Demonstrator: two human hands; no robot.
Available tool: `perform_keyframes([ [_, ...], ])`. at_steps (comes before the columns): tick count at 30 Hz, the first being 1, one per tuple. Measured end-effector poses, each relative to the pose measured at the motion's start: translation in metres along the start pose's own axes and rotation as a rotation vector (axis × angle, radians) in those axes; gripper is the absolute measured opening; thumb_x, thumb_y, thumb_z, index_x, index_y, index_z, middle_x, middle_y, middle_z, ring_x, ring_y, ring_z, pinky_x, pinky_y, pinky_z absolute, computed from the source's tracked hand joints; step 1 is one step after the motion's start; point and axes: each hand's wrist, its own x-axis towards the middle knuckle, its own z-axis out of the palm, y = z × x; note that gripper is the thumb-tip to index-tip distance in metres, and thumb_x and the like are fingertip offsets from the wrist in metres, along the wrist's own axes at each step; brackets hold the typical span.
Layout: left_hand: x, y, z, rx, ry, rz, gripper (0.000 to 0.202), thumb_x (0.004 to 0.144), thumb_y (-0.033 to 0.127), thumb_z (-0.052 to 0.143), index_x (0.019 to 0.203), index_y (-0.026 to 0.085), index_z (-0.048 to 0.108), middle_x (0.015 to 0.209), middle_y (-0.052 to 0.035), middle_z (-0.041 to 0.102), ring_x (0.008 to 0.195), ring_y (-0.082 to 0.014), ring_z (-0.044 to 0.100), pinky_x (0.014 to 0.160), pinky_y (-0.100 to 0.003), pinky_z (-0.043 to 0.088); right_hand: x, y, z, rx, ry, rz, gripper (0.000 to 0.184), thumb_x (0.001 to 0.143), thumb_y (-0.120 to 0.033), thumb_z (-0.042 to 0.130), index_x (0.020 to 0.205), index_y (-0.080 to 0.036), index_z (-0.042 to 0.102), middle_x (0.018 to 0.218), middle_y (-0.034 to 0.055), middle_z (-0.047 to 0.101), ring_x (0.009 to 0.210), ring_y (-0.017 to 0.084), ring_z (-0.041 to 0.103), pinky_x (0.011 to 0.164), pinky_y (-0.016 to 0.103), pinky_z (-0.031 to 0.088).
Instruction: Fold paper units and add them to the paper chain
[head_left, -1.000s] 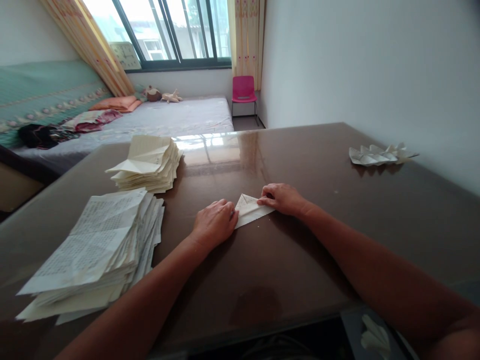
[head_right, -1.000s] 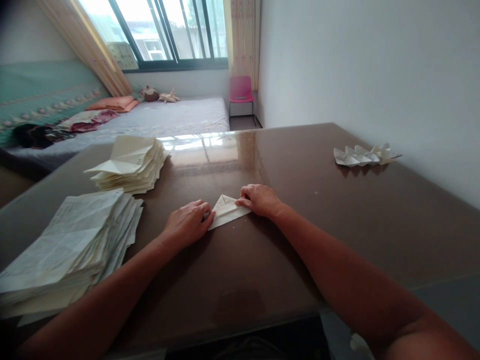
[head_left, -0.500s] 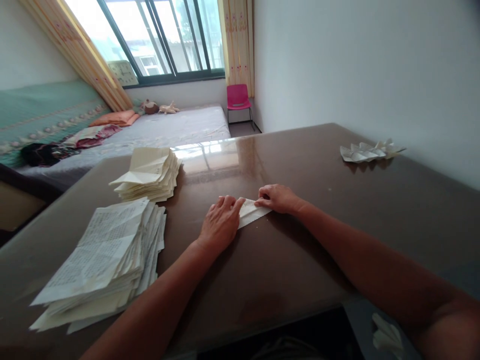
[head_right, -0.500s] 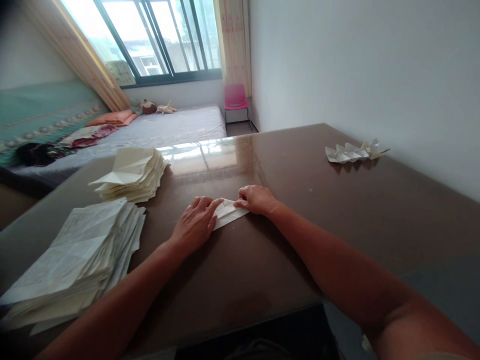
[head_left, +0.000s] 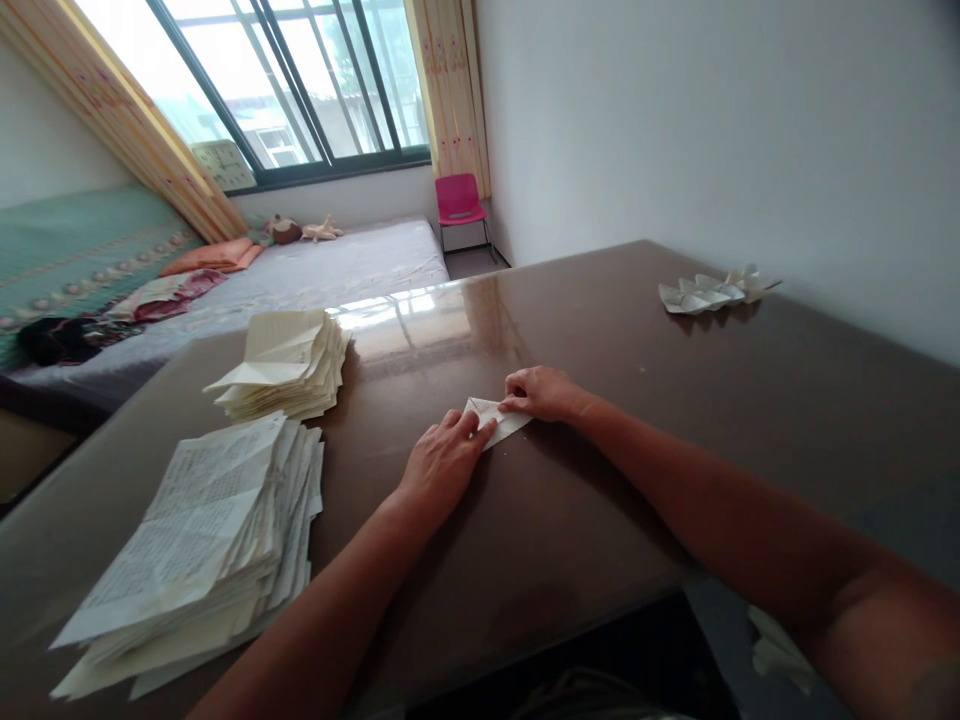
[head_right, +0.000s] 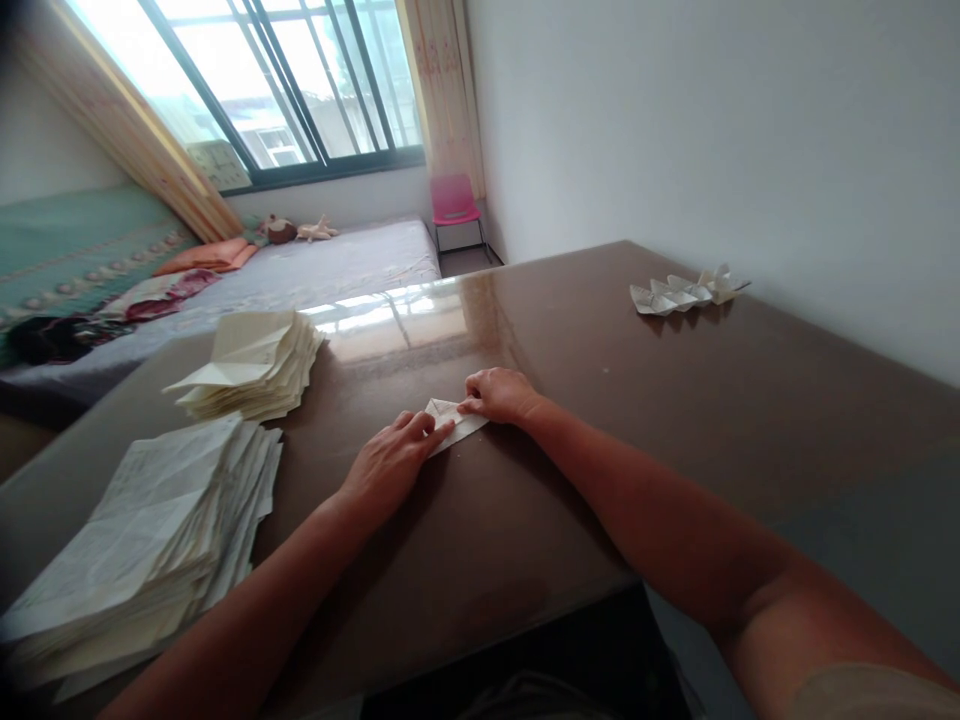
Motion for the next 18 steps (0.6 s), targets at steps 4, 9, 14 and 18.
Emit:
perform_keyframes([
  [4,-0.007,-0.001,0.001,0.048,-0.025,-0.013,0.038,0.093,0.020,0.042,0.130,0.024,0.047,0.113,-0.0068,0.055,0.101,-0.0207,0.049,0.081,-0.031,0.048,0.000,0.002,0.000,-0.002,0.006,0.015,0.029,0.081,-0.053,0.057,0.084,-0.025,0.067,0.090,0.0008,0.071,0.078,0.016,0.062,0.056,0.025,0.033],
  [9,-0.011,0.000,0.003,0.071,-0.038,-0.025,0.036,0.092,0.017,0.042,0.127,0.019,0.049,0.111,-0.0092,0.056,0.100,-0.0219,0.050,0.080,-0.032,0.050,-0.006,0.013,-0.003,-0.008,0.034,0.047,0.027,0.083,-0.050,0.058,0.081,-0.024,0.066,0.090,0.0018,0.069,0.081,0.017,0.061,0.059,0.024,0.036],
  [14,-0.009,0.000,0.004,0.076,-0.009,-0.013,0.042,0.093,0.019,0.041,0.134,0.023,0.042,0.112,-0.0086,0.055,0.098,-0.0217,0.050,0.077,-0.033,0.051,-0.019,0.004,-0.006,0.010,0.306,-0.214,0.020,0.092,-0.028,0.048,0.099,-0.020,0.065,0.101,0.0064,0.064,0.091,0.016,0.058,0.075,0.025,0.040],
  [18,-0.008,0.001,0.002,0.087,-0.014,-0.010,0.037,0.093,0.020,0.042,0.130,0.022,0.047,0.110,-0.0079,0.056,0.098,-0.0224,0.050,0.076,-0.033,0.051,-0.032,-0.020,-0.003,-0.083,0.140,-0.564,0.023,0.092,-0.019,0.047,0.106,-0.019,0.065,0.101,0.0072,0.065,0.094,0.018,0.055,0.083,0.029,0.040],
])
